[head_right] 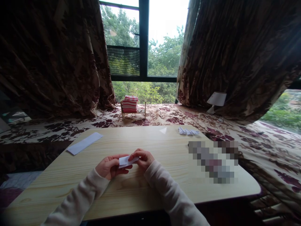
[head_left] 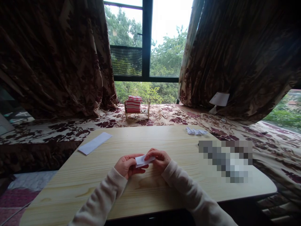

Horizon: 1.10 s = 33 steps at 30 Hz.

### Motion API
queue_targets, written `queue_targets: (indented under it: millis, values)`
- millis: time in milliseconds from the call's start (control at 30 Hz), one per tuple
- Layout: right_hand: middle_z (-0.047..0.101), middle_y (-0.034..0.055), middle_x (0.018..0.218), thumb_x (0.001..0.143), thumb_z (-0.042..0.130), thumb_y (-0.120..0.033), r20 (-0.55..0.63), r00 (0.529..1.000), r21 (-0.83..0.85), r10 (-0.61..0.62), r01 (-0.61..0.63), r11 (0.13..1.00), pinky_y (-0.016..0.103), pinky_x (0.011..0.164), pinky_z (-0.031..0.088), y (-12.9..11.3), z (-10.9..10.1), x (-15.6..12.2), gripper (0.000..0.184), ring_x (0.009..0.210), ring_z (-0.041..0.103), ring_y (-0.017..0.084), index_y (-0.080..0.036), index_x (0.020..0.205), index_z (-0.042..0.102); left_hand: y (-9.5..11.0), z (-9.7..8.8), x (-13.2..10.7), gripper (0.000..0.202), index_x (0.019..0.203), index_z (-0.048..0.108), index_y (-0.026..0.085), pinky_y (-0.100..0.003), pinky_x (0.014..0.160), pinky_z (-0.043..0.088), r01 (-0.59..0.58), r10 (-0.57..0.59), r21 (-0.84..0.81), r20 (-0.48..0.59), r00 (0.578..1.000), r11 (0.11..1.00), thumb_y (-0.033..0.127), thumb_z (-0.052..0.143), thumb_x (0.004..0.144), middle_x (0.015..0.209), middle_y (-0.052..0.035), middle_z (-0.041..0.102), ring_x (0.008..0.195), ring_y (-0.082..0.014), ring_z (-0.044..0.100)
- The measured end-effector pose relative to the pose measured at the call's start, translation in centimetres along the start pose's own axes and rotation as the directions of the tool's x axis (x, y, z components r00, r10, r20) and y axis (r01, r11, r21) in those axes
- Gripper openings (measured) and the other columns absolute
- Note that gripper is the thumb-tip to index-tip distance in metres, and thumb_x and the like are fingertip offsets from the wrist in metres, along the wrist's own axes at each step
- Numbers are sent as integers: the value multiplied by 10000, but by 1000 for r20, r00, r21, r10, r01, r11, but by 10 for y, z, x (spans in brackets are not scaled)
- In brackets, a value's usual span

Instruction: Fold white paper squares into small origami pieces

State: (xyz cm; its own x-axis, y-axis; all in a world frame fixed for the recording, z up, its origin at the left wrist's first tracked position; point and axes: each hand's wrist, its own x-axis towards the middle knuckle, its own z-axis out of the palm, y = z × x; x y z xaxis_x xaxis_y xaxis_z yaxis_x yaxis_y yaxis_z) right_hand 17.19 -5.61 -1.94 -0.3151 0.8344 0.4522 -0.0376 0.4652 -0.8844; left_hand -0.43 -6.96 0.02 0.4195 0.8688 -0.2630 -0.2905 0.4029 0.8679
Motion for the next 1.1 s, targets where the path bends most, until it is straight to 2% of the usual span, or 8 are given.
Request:
queue_targets:
  millis: [133,267,400,567,767,1100]
  values:
    - [554,23,698,674,547,-114,4,1000,-27,-2,2,1000,233,570,438,-1,-1,0,141,660,529,131,-178,679,673,1,2,-1,491,1022,620,40,-352,648,516,1,-1,-15,-9,1000,1000,87,522,543,743,-133,697,728,-268,662]
    - [549,24,699,670,539,-106,6,999,-79,-35,36,996,236,566,426,2,-2,0,156,657,525,133,-181,684,674,-2,1,0,435,995,624,49,-340,649,515,-36,36,-18,7,999,999,94,544,570,758,-132,696,736,-262,661]
    - [538,23,689,679,538,-121,4,998,-104,-56,56,993,250,575,413,2,-2,0,148,637,512,130,-178,678,673,-2,-1,2,408,981,619,57,-330,649,513,-23,24,-35,26,999,999,94,562,578,763,-133,695,761,-265,659]
    - [525,23,689,701,576,-193,7,999,-88,-39,40,995,254,587,410,0,-2,0,107,641,504,129,-176,650,668,-1,-1,1,397,973,619,61,-341,657,512,-22,23,-47,21,999,999,93,571,580,799,-138,692,790,-279,653]
    - [524,30,689,718,616,-359,22,999,-47,-29,30,998,260,597,420,1,-3,1,213,657,515,137,-179,618,672,-2,0,0,409,985,615,59,-339,660,510,-49,48,-22,-3,999,999,104,574,580,787,-140,692,765,-270,658]
    - [544,32,691,707,632,-368,11,1000,-48,-13,14,999,260,590,422,4,-3,1,205,657,525,143,-181,637,681,-1,0,0,421,986,621,48,-344,655,510,-35,35,6,2,999,999,102,554,574,761,-138,691,754,-273,658]
